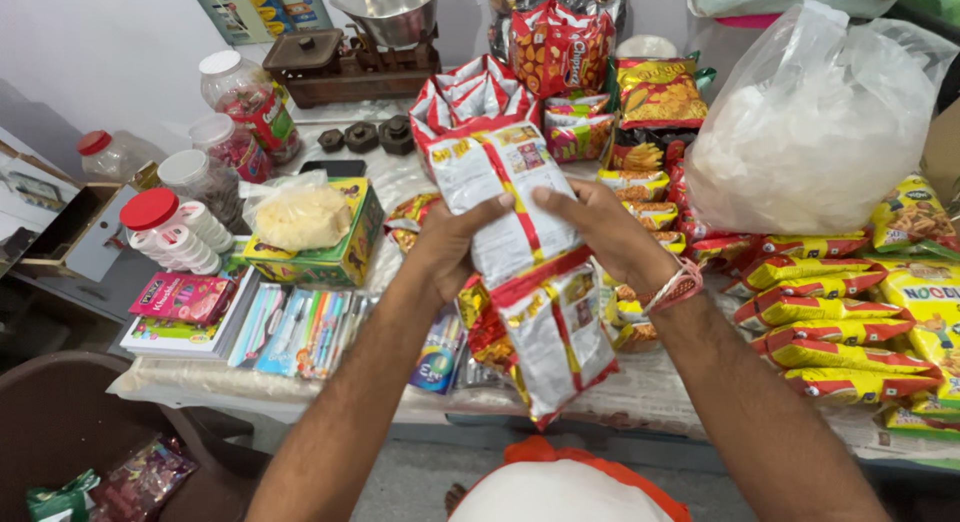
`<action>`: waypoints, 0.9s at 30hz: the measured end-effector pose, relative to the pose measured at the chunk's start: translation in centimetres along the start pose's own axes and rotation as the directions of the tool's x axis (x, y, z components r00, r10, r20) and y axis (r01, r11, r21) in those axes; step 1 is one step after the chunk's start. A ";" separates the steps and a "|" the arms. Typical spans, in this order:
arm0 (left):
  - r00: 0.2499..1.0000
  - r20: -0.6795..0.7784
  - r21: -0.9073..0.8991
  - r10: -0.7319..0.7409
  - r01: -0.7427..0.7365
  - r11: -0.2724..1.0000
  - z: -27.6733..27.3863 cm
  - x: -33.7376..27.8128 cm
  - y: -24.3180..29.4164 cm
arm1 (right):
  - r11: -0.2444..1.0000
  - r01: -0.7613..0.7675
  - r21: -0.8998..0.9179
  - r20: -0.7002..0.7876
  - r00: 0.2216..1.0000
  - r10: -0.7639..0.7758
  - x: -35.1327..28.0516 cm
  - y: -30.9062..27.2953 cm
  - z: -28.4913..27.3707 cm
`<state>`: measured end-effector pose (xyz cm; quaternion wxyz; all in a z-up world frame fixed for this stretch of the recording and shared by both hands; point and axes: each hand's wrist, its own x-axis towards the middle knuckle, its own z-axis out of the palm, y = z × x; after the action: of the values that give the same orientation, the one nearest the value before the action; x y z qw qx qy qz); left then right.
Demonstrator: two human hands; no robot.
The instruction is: The person arranges multiple snack packets on a table, folding and stacking them into neat piles. They handle red and yellow snack bags, moving them from a bin and the table surface to create organized stacks.
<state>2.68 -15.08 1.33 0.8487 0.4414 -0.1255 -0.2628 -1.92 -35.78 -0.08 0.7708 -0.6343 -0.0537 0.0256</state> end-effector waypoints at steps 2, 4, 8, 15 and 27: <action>0.999 0.023 0.025 -0.025 0.024 0.999 -0.1 -0.4 -0.5 | 0.997 -0.070 0.015 -0.053 0.996 0.070 0.3 0.1 -0.4; 0.996 0.066 0.067 -0.060 0.056 0.996 -0.3 -0.7 -0.8 | 0.997 -0.073 -0.025 -0.088 0.994 0.071 0.7 0.3 -0.9; 0.996 0.042 0.070 -0.082 0.078 0.994 -0.3 -1.0 -1.7 | 0.996 -0.047 -0.075 -0.137 0.990 0.036 1.3 0.7 -1.6; 0.999 -0.035 0.049 0.007 -0.005 0.999 0.1 -1.6 -2.0 | 0.998 -0.038 0.052 0.048 0.998 0.035 0.4 0.6 -1.7; 0.953 -0.214 0.282 0.216 -0.152 0.947 4.5 -7.7 -5.4 | 0.993 -0.056 0.105 0.159 0.987 0.039 -3.2 0.2 -1.7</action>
<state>-7.54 -16.47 -0.35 0.8125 0.5649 -0.0957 -0.1073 -4.92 -37.74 -0.75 0.7969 -0.5883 -0.0973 0.0966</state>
